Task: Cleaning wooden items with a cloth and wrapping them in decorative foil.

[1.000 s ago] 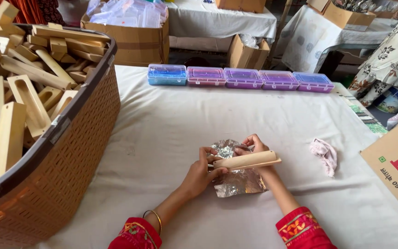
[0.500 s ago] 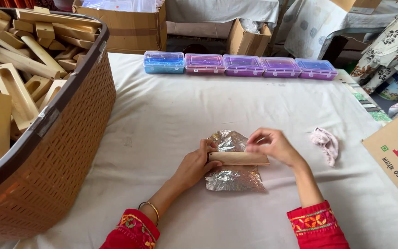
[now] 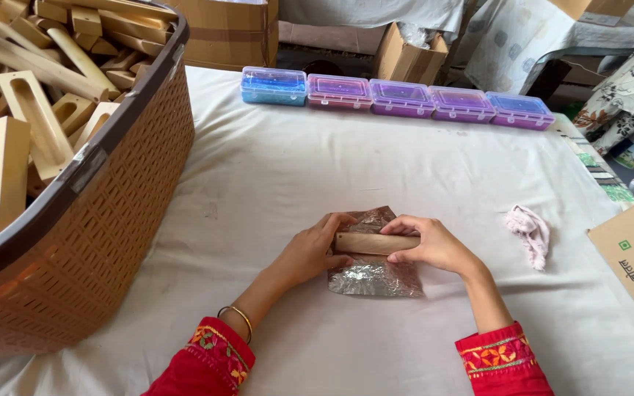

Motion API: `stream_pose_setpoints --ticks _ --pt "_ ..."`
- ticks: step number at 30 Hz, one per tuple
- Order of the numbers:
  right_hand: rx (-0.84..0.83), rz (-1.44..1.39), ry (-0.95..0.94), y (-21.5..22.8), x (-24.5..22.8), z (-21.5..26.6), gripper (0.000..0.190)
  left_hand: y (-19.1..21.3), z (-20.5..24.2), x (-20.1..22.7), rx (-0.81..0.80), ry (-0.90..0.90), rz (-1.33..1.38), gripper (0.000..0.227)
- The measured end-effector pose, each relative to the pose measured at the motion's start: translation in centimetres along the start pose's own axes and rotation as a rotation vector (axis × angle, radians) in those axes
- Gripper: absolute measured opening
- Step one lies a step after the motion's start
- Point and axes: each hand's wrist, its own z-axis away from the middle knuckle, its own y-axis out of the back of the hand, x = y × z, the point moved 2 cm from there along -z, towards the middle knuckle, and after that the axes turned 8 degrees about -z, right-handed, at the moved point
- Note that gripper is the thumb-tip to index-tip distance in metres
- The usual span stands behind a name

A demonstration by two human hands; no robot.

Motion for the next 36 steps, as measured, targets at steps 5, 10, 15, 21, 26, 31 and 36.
stream_pose_setpoints --ticks 5,10,15,21,26,31,36 --pt "0.011 -0.129 0.037 0.3 0.9 -0.5 0.050 2.1 0.2 0.3 -0.122 0.116 -0.133 0.097" --pt "-0.001 -0.282 0.052 -0.2 -0.2 0.2 0.047 -1.3 -0.2 -2.6 -0.096 0.147 -0.195 0.110" --pt "-0.073 -0.165 0.127 -0.6 -0.7 0.3 0.045 -1.5 -0.4 -2.5 -0.045 0.102 -0.236 0.120" --pt "-0.108 -0.139 0.056 -0.6 -0.1 -0.1 0.046 -0.8 -0.4 -3.1 -0.037 0.052 -0.227 0.124" --pt "-0.083 -0.070 0.033 -0.2 0.8 -0.3 0.047 1.9 -0.1 0.3 -0.010 0.009 -0.245 0.111" --pt "-0.075 -0.059 0.022 0.1 0.7 0.0 0.049 0.8 -0.2 0.3 -0.033 0.037 -0.148 0.097" --pt "-0.066 -0.090 -0.013 0.7 1.5 0.0 0.049 0.3 -0.2 -0.2 0.007 -0.022 -0.116 0.079"
